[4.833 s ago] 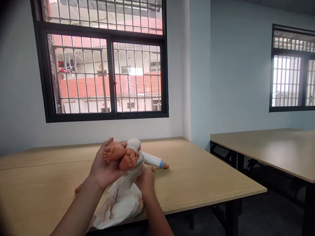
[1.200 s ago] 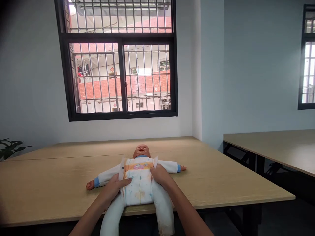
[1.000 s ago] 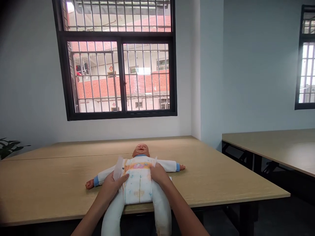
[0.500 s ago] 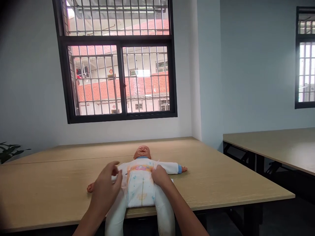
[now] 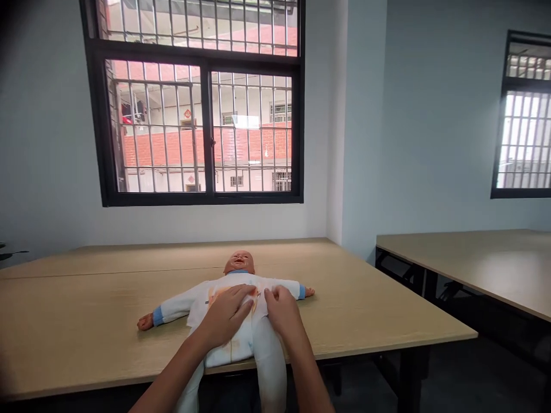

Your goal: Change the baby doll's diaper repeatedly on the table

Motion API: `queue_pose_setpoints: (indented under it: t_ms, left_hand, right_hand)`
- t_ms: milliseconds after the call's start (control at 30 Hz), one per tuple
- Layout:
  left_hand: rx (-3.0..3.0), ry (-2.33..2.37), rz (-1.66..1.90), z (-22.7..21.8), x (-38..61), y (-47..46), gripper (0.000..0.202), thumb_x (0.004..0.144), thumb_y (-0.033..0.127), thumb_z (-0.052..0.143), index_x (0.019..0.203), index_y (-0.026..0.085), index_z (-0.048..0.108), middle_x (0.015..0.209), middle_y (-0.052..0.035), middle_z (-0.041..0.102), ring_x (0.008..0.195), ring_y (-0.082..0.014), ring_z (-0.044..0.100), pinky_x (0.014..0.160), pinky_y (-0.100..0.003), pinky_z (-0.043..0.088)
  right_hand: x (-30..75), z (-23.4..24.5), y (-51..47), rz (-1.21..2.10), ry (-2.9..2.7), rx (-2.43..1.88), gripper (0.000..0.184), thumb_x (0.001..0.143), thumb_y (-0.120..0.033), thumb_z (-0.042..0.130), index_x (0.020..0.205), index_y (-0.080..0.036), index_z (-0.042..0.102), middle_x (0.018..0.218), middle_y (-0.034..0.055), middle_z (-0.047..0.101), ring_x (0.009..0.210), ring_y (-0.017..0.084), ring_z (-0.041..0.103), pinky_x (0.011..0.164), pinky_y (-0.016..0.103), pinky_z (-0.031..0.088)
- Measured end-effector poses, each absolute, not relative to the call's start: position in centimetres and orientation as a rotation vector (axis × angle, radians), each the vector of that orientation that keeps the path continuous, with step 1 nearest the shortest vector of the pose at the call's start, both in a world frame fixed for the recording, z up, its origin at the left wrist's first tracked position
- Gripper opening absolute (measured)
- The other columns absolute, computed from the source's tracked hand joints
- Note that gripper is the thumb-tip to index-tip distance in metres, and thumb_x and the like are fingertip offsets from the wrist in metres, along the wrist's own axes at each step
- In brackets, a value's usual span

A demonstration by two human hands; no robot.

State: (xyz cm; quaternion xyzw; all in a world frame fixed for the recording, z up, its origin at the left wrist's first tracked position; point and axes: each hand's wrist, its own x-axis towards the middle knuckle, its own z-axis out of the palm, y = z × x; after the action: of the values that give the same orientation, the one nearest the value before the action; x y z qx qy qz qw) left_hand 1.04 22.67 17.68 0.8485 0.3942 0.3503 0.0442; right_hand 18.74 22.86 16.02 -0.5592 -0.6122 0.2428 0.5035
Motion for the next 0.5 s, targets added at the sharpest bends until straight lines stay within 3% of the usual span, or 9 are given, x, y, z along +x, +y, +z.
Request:
queue_pose_setpoints:
  t_ms: [100, 167, 233, 300, 400, 500]
  left_hand:
    - [2.575, 1.21, 1.054, 17.9, 1.0, 22.6, 0.034, 0.094, 0.031, 0.041, 0.119, 0.021, 0.062, 0.121, -0.0085, 0.066, 0.115, -0.0242, 0.057, 0.101, -0.041, 0.042]
    - [2.583, 1.202, 1.043, 17.9, 1.0, 22.8, 0.034, 0.093, 0.032, 0.042, 0.117, 0.021, 0.063, 0.12, -0.0082, 0.067, 0.115, -0.0246, 0.058, 0.101, -0.041, 0.042]
    - [2.598, 1.185, 1.041, 17.8, 1.0, 22.9, 0.034, 0.093, 0.032, 0.042, 0.116, 0.022, 0.065, 0.12, -0.007, 0.067, 0.116, -0.0244, 0.057, 0.102, -0.042, 0.042]
    - [2.608, 1.167, 1.038, 17.6, 0.9, 23.1, 0.036, 0.093, 0.032, 0.042, 0.118, 0.023, 0.066, 0.123, -0.0057, 0.067, 0.118, -0.0239, 0.056, 0.105, -0.042, 0.041]
    - [2.607, 1.157, 1.032, 17.5, 0.9, 23.3, 0.038, 0.093, 0.032, 0.041, 0.121, 0.024, 0.066, 0.126, -0.0051, 0.066, 0.121, -0.0238, 0.055, 0.107, -0.043, 0.04]
    - [2.606, 1.148, 1.026, 17.6, 0.9, 23.2, 0.037, 0.094, 0.032, 0.041, 0.12, 0.025, 0.067, 0.126, -0.0056, 0.066, 0.121, -0.0241, 0.055, 0.106, -0.043, 0.041]
  right_hand:
    - [18.6, 14.3, 18.0, 0.584, -1.539, -1.405, 0.027, 0.084, -0.04, 0.054, 0.096, -0.018, 0.064, 0.096, 0.0097, 0.069, 0.089, 0.026, 0.064, 0.081, 0.037, 0.05]
    - [18.0, 13.0, 15.3, 0.585, -1.532, -1.399, 0.046, 0.081, -0.035, 0.058, 0.123, -0.017, 0.058, 0.128, 0.0133, 0.06, 0.12, 0.029, 0.054, 0.103, 0.041, 0.042]
    - [17.6, 12.3, 13.6, 0.633, -1.497, -1.4, 0.054, 0.08, -0.033, 0.059, 0.132, -0.017, 0.054, 0.139, 0.0135, 0.052, 0.132, 0.03, 0.045, 0.111, 0.042, 0.034]
    - [17.8, 12.3, 13.3, 0.697, -1.502, -1.355, 0.051, 0.08, -0.033, 0.059, 0.128, -0.018, 0.058, 0.136, 0.0123, 0.055, 0.13, 0.03, 0.047, 0.111, 0.041, 0.036]
    - [19.2, 12.9, 14.9, 0.739, -1.519, -1.245, 0.037, 0.083, -0.034, 0.055, 0.113, -0.017, 0.066, 0.116, 0.0113, 0.067, 0.11, 0.028, 0.061, 0.098, 0.039, 0.047]
    - [20.9, 13.1, 18.3, 0.568, -1.415, -1.337, 0.031, 0.088, -0.032, 0.045, 0.101, -0.014, 0.066, 0.104, 0.0138, 0.07, 0.098, 0.027, 0.065, 0.088, 0.036, 0.05]
